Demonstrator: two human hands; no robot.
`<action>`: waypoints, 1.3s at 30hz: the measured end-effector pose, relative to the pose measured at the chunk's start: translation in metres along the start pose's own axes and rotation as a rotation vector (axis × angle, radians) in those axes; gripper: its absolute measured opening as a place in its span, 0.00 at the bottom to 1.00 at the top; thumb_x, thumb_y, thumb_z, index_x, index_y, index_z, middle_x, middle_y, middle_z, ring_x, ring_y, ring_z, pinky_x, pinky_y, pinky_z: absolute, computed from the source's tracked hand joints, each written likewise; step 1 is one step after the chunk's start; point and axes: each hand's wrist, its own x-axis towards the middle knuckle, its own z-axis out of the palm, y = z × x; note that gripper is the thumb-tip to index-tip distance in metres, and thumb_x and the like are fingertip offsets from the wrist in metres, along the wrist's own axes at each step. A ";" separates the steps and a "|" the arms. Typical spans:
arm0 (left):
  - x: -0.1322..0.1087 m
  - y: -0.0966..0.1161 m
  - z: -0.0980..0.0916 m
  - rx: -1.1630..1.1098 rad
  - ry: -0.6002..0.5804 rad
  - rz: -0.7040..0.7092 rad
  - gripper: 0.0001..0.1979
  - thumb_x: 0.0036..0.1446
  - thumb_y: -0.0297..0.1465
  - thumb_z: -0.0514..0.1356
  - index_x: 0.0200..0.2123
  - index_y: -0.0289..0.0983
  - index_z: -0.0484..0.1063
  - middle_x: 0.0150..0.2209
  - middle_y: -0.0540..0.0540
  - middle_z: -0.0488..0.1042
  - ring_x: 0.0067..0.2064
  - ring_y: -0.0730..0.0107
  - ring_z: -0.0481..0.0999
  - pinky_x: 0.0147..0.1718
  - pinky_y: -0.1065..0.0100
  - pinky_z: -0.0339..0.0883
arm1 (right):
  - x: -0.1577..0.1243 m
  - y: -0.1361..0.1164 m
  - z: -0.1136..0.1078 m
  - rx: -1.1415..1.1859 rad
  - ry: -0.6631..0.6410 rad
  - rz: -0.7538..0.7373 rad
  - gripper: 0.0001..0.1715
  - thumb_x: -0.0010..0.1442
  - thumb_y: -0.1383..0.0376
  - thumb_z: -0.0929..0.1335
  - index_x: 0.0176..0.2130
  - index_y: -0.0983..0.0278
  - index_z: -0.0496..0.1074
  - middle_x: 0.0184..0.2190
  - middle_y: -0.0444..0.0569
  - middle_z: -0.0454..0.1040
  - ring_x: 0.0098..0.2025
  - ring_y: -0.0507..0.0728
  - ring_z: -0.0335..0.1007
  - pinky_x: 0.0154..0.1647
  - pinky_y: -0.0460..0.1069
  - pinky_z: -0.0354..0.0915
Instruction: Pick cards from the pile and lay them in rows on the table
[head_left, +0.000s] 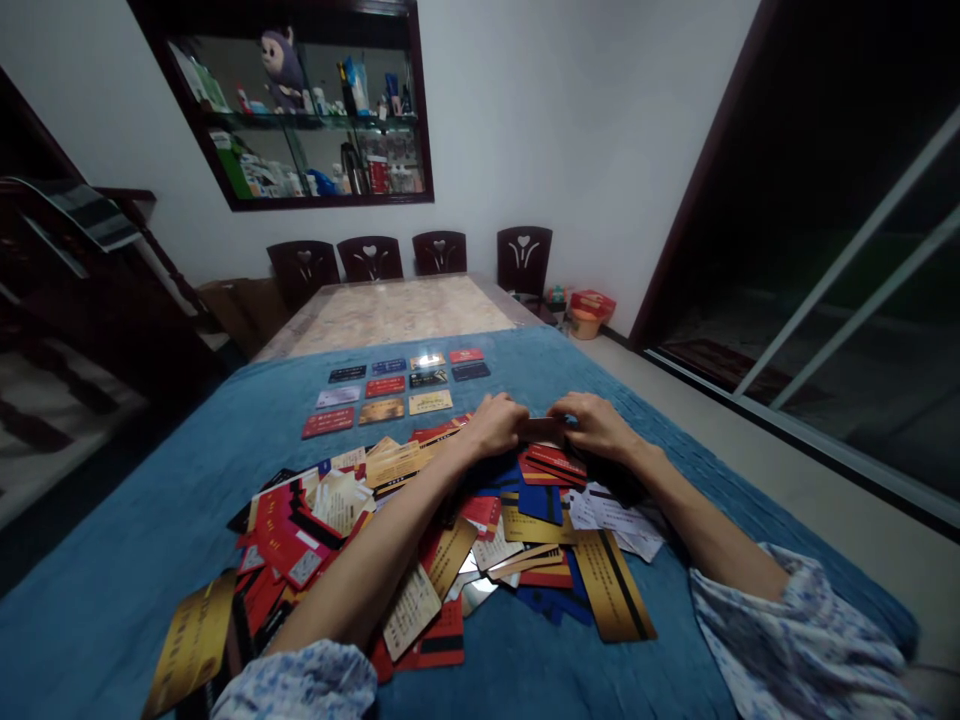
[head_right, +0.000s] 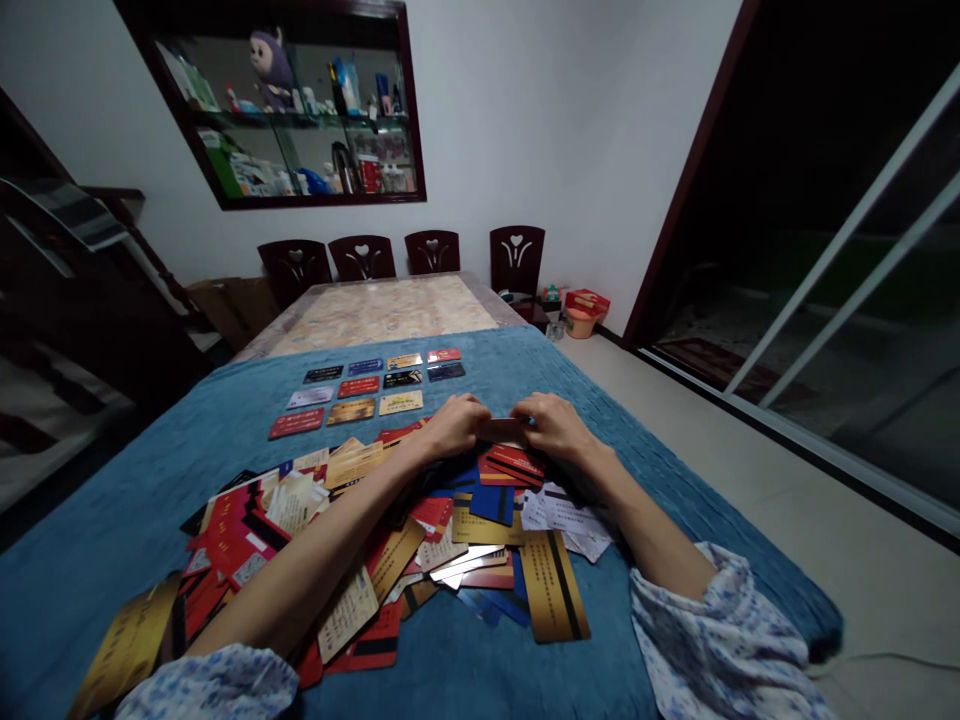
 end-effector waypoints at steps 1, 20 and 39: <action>0.001 -0.001 0.001 -0.005 0.010 -0.003 0.14 0.52 0.21 0.56 0.39 0.37 0.78 0.40 0.42 0.79 0.48 0.59 0.74 0.44 0.63 0.66 | 0.000 0.000 0.000 0.004 0.001 0.006 0.17 0.56 0.69 0.65 0.42 0.63 0.79 0.38 0.52 0.79 0.40 0.58 0.73 0.42 0.49 0.62; 0.005 -0.008 0.015 -0.120 0.113 -0.219 0.20 0.55 0.21 0.54 0.51 0.37 0.63 0.40 0.39 0.78 0.43 0.53 0.78 0.41 0.63 0.66 | 0.001 -0.007 0.004 -0.071 0.070 0.106 0.16 0.62 0.67 0.64 0.50 0.59 0.68 0.36 0.49 0.81 0.35 0.56 0.75 0.33 0.46 0.58; 0.001 0.002 0.023 0.014 0.113 -0.222 0.17 0.59 0.21 0.51 0.51 0.33 0.58 0.40 0.35 0.78 0.46 0.51 0.78 0.48 0.57 0.63 | 0.004 -0.016 0.011 -0.250 0.032 0.139 0.16 0.65 0.66 0.61 0.52 0.65 0.65 0.38 0.56 0.80 0.39 0.59 0.75 0.35 0.49 0.56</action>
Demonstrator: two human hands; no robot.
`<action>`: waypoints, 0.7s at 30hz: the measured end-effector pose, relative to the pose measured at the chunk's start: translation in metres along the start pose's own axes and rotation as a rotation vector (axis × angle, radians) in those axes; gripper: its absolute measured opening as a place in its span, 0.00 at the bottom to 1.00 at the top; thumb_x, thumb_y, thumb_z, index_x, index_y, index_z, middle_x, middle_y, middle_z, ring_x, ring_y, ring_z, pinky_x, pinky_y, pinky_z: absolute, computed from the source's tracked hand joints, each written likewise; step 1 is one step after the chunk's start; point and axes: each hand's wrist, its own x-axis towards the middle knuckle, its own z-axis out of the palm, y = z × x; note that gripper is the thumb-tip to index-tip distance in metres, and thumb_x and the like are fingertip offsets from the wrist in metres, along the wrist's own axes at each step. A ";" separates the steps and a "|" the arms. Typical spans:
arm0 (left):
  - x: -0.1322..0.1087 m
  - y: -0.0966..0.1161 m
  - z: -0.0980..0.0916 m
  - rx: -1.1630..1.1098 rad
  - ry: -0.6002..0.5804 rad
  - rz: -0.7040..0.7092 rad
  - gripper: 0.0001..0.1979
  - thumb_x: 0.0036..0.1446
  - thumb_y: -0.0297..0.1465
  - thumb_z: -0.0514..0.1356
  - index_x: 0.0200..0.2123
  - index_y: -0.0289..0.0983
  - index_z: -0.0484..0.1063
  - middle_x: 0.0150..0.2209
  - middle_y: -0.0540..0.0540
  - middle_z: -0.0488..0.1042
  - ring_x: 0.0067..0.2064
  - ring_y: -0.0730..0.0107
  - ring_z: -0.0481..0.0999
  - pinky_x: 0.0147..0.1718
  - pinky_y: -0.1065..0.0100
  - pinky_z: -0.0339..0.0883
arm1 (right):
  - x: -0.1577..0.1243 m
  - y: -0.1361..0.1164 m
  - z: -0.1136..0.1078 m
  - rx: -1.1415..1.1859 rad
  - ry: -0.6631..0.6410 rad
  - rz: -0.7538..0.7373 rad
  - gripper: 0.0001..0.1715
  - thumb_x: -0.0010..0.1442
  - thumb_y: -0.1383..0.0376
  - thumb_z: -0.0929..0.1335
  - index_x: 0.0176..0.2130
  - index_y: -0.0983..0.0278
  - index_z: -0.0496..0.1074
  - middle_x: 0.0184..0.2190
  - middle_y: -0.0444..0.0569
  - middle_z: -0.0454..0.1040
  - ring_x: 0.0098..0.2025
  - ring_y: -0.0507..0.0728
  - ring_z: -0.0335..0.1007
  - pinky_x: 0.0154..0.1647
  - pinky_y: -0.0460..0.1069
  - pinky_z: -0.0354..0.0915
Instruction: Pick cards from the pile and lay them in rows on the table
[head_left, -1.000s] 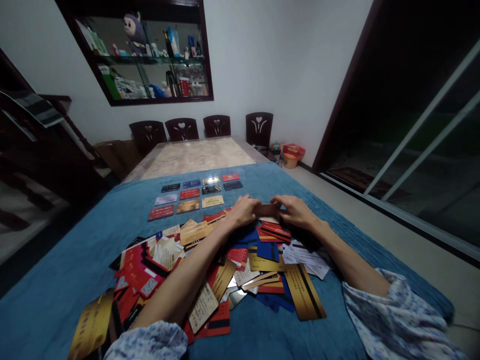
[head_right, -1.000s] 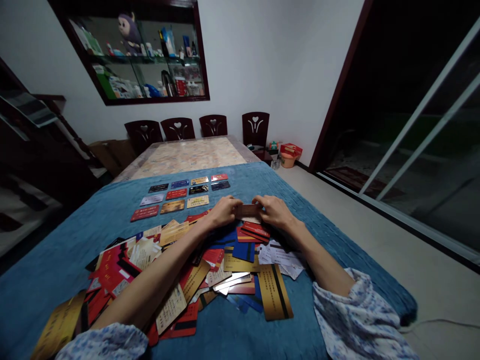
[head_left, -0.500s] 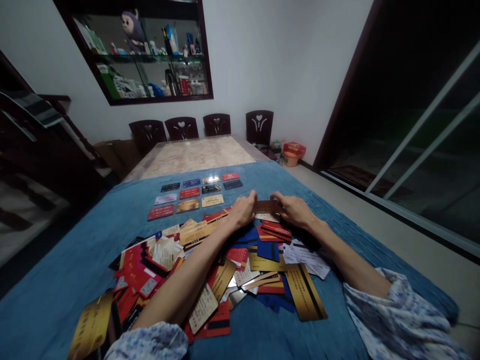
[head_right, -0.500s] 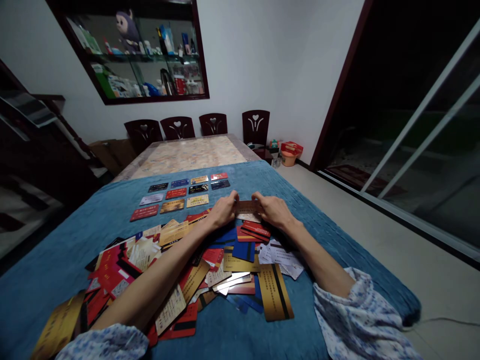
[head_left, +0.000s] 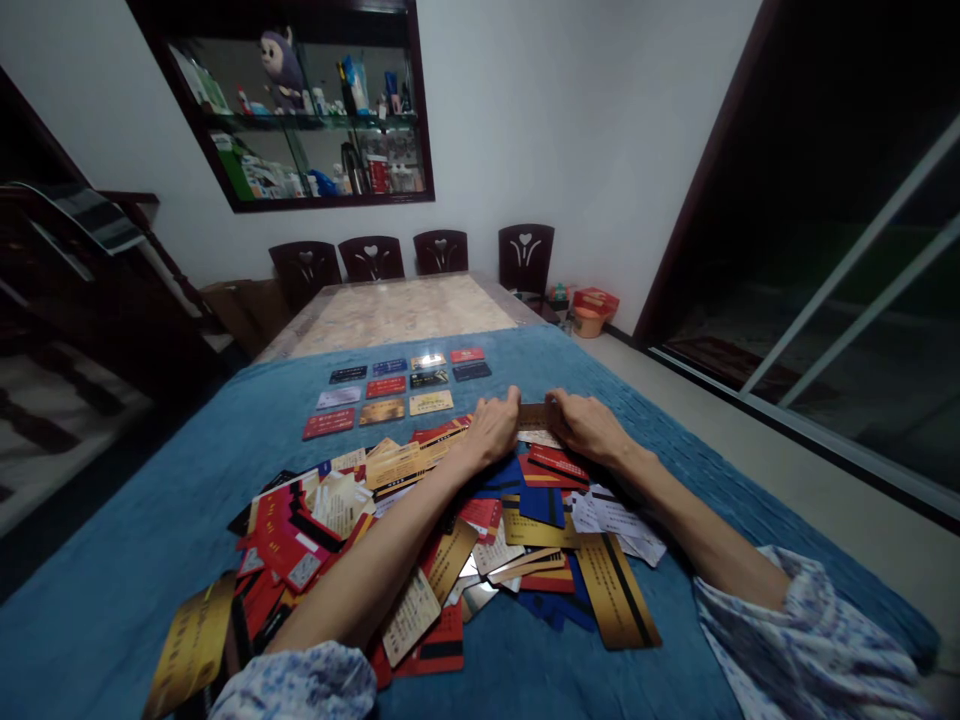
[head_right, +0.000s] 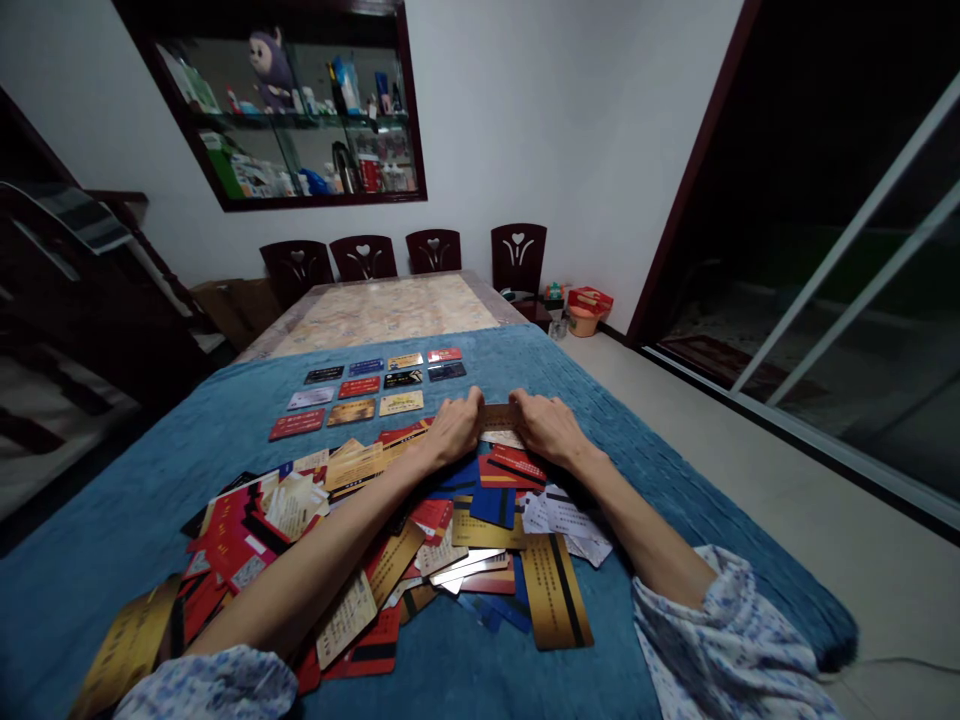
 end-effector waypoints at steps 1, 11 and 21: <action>0.000 0.000 0.001 0.000 0.003 0.000 0.17 0.58 0.21 0.51 0.51 0.33 0.58 0.40 0.35 0.78 0.47 0.51 0.77 0.48 0.57 0.63 | 0.000 0.000 0.001 0.001 -0.004 0.000 0.17 0.65 0.67 0.61 0.53 0.65 0.65 0.39 0.56 0.79 0.40 0.59 0.75 0.36 0.49 0.57; 0.001 0.002 -0.008 -0.082 0.002 -0.099 0.16 0.59 0.20 0.51 0.50 0.35 0.58 0.42 0.36 0.78 0.46 0.53 0.78 0.48 0.58 0.63 | 0.001 0.004 0.005 0.133 0.040 -0.032 0.26 0.58 0.70 0.66 0.56 0.66 0.63 0.46 0.56 0.78 0.46 0.61 0.74 0.45 0.51 0.60; 0.001 -0.001 -0.002 -0.099 0.039 -0.088 0.14 0.58 0.21 0.52 0.47 0.36 0.59 0.46 0.36 0.74 0.51 0.53 0.72 0.49 0.56 0.63 | 0.000 0.006 0.004 0.130 0.157 -0.108 0.21 0.57 0.71 0.64 0.51 0.64 0.68 0.46 0.56 0.77 0.46 0.60 0.71 0.42 0.51 0.60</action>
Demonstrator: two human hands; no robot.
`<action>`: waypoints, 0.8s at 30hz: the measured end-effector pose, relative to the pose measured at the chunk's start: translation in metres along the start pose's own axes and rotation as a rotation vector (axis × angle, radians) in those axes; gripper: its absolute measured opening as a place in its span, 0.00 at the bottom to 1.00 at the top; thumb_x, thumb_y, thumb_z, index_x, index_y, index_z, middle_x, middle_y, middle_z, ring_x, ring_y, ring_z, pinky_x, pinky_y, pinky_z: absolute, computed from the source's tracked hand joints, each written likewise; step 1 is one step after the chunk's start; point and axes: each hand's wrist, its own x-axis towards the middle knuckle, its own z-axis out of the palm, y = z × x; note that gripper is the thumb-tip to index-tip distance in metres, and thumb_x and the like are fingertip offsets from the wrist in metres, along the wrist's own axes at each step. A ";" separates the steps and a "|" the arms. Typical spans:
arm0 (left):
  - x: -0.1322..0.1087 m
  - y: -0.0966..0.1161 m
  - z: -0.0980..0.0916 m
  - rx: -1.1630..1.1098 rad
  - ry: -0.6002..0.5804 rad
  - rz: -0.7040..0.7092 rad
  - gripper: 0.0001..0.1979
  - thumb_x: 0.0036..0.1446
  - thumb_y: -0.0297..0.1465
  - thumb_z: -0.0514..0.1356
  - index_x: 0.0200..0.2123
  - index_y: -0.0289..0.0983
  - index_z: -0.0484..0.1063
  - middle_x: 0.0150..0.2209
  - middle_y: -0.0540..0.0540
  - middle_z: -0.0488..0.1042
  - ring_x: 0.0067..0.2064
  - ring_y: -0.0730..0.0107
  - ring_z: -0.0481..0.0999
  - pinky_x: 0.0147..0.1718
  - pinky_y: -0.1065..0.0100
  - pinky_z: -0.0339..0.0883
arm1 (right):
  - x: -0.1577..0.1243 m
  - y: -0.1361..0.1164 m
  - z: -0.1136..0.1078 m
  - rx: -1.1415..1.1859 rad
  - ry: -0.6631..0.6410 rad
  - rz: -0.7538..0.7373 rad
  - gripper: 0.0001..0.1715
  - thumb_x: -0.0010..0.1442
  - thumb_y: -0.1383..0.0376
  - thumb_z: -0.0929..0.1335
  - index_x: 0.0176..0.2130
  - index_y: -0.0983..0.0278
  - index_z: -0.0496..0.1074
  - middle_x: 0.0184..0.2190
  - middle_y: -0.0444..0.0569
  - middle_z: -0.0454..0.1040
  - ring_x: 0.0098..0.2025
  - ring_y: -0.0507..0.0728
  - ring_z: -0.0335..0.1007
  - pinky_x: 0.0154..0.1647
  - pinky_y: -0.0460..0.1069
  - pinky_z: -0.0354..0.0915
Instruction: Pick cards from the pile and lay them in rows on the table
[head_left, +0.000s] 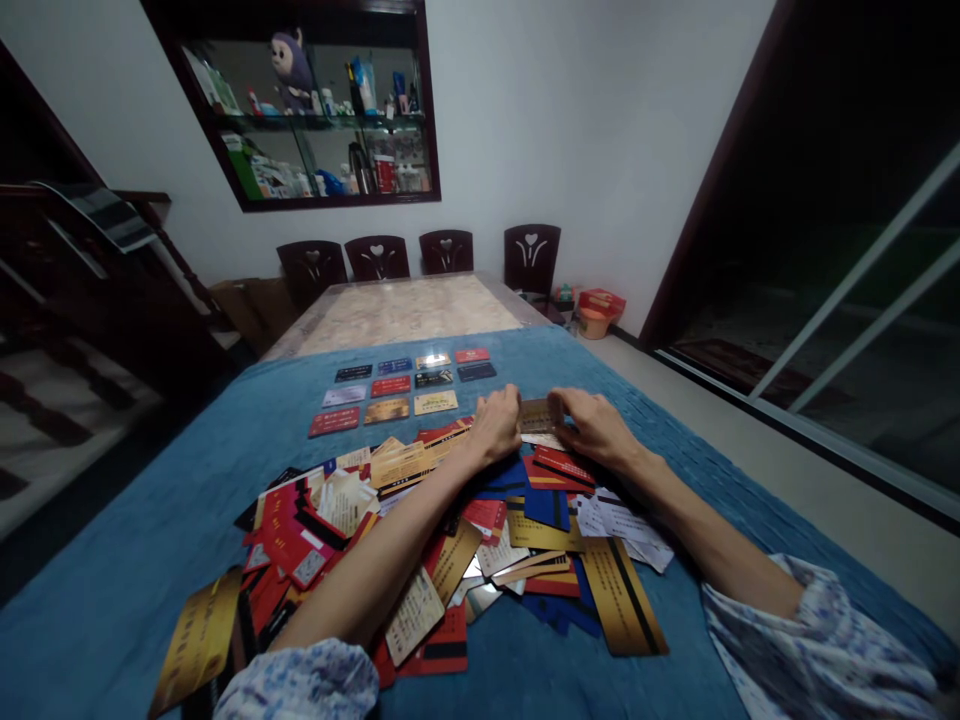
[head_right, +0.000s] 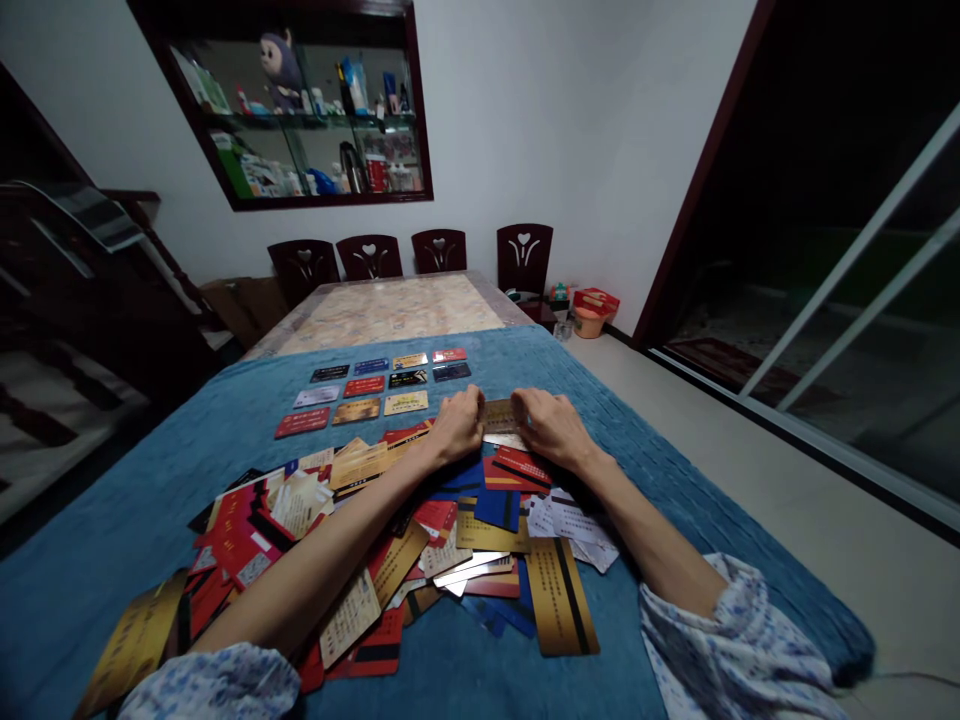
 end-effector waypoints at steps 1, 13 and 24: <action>0.000 0.000 0.000 -0.001 0.007 0.011 0.14 0.58 0.21 0.53 0.47 0.37 0.59 0.47 0.36 0.73 0.52 0.53 0.71 0.49 0.55 0.63 | 0.000 0.000 0.000 -0.015 0.006 -0.004 0.21 0.57 0.70 0.64 0.51 0.64 0.68 0.46 0.56 0.77 0.46 0.60 0.70 0.42 0.51 0.60; -0.008 -0.008 -0.012 0.012 -0.005 0.087 0.18 0.55 0.24 0.57 0.49 0.37 0.60 0.52 0.38 0.70 0.54 0.55 0.67 0.50 0.56 0.62 | -0.001 0.005 0.003 -0.073 0.056 -0.061 0.25 0.59 0.65 0.67 0.56 0.65 0.66 0.50 0.58 0.74 0.49 0.64 0.68 0.44 0.53 0.61; -0.009 -0.016 -0.010 0.119 0.027 0.115 0.16 0.58 0.28 0.57 0.50 0.35 0.62 0.53 0.36 0.69 0.55 0.53 0.66 0.52 0.55 0.61 | -0.002 0.009 0.003 -0.029 0.045 -0.113 0.26 0.61 0.61 0.67 0.58 0.65 0.67 0.48 0.58 0.75 0.48 0.64 0.69 0.45 0.54 0.63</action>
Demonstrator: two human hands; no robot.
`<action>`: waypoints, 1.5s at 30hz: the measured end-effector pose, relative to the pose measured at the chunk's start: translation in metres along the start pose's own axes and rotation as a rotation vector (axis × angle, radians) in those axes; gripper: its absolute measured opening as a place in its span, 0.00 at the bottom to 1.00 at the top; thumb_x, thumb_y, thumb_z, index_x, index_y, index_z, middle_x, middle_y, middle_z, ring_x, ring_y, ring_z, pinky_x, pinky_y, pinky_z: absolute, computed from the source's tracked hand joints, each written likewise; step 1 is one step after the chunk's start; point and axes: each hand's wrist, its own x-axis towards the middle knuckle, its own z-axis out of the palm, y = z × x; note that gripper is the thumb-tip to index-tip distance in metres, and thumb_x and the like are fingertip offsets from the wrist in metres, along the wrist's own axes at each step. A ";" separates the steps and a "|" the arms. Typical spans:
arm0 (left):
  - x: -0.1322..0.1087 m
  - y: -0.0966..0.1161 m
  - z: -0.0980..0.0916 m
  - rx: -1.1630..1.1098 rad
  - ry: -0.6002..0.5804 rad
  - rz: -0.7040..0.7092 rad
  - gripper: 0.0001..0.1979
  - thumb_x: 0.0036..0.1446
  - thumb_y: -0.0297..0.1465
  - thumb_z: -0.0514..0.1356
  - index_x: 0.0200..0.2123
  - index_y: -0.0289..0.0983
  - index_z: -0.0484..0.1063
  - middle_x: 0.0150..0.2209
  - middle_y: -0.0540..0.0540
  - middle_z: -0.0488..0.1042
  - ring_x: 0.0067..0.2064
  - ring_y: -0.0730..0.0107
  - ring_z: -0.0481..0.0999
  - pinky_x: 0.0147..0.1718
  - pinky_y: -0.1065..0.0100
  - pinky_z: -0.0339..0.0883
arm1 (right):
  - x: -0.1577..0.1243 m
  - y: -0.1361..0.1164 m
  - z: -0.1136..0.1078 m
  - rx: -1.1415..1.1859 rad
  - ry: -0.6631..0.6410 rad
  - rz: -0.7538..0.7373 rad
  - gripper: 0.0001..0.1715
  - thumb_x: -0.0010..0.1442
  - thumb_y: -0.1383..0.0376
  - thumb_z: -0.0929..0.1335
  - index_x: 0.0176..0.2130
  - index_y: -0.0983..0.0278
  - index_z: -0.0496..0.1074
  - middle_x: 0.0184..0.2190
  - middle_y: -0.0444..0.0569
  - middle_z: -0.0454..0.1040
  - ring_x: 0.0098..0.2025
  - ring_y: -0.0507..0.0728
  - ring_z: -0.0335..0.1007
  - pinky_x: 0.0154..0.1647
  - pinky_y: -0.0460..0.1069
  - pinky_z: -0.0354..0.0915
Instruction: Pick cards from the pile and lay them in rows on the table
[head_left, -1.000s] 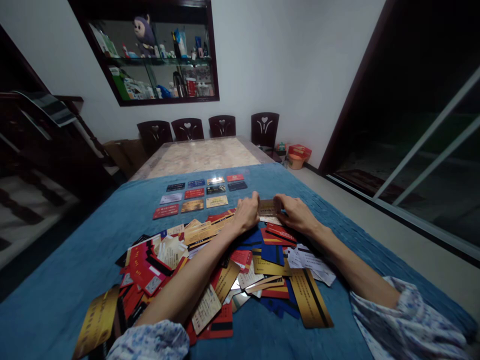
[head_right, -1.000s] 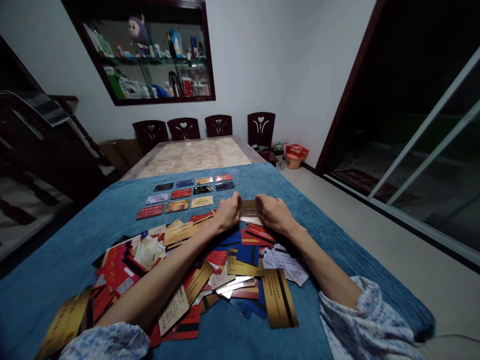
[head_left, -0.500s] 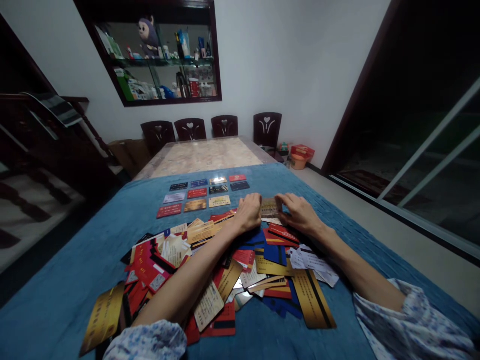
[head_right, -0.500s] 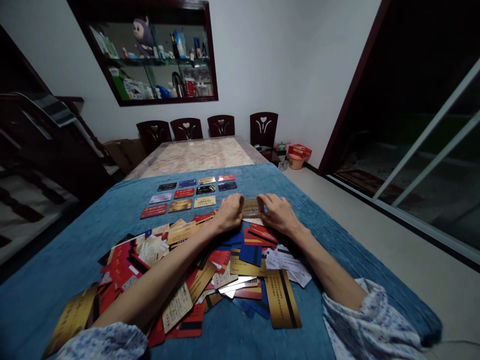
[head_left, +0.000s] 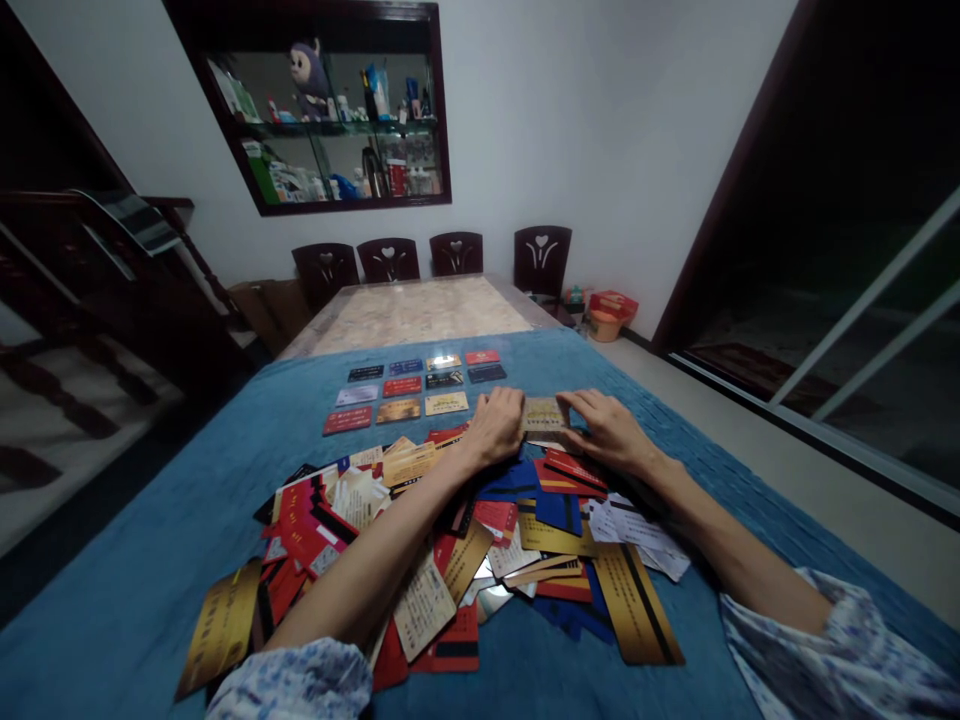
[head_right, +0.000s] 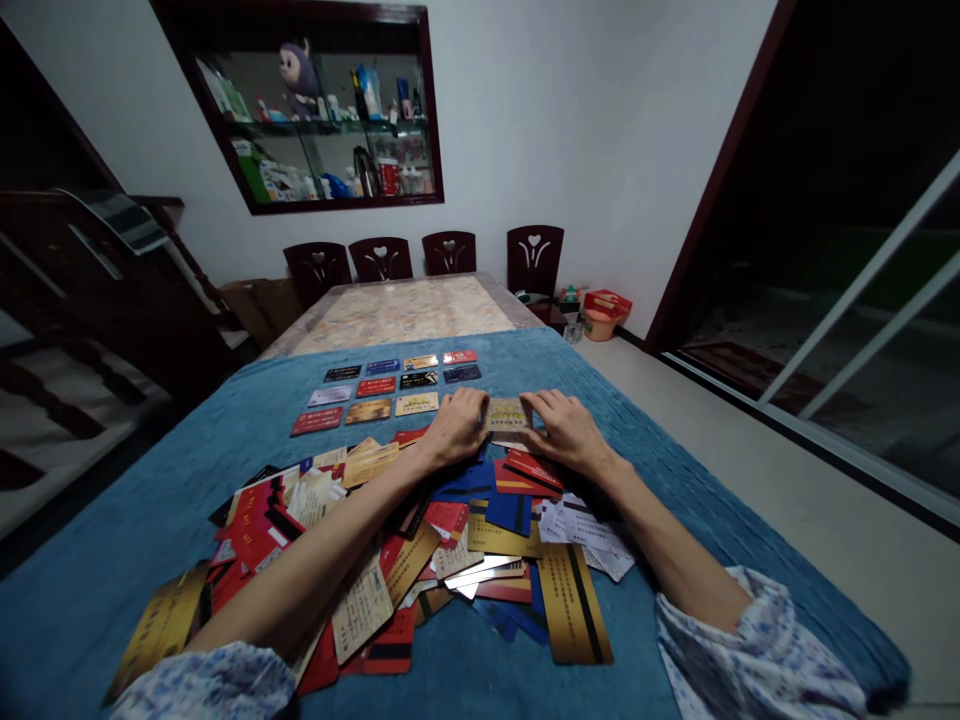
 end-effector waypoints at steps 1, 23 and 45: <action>0.000 0.000 0.000 0.003 0.002 0.002 0.16 0.59 0.28 0.57 0.50 0.35 0.62 0.53 0.36 0.69 0.55 0.52 0.66 0.52 0.55 0.61 | 0.000 0.000 0.000 0.006 0.000 -0.003 0.26 0.61 0.61 0.67 0.58 0.65 0.67 0.48 0.59 0.75 0.48 0.64 0.69 0.45 0.55 0.64; -0.006 -0.005 -0.006 0.002 0.030 -0.005 0.16 0.58 0.28 0.58 0.50 0.36 0.63 0.54 0.37 0.67 0.56 0.52 0.64 0.53 0.54 0.61 | 0.012 0.001 -0.003 0.015 0.025 -0.076 0.25 0.60 0.62 0.68 0.56 0.63 0.70 0.49 0.59 0.72 0.49 0.65 0.66 0.46 0.57 0.67; -0.019 -0.026 -0.017 0.023 0.045 -0.012 0.16 0.57 0.30 0.59 0.50 0.35 0.67 0.54 0.35 0.68 0.56 0.51 0.64 0.52 0.54 0.61 | 0.033 -0.013 -0.005 0.007 -0.057 -0.129 0.24 0.62 0.58 0.69 0.55 0.65 0.71 0.49 0.60 0.72 0.48 0.64 0.65 0.45 0.55 0.65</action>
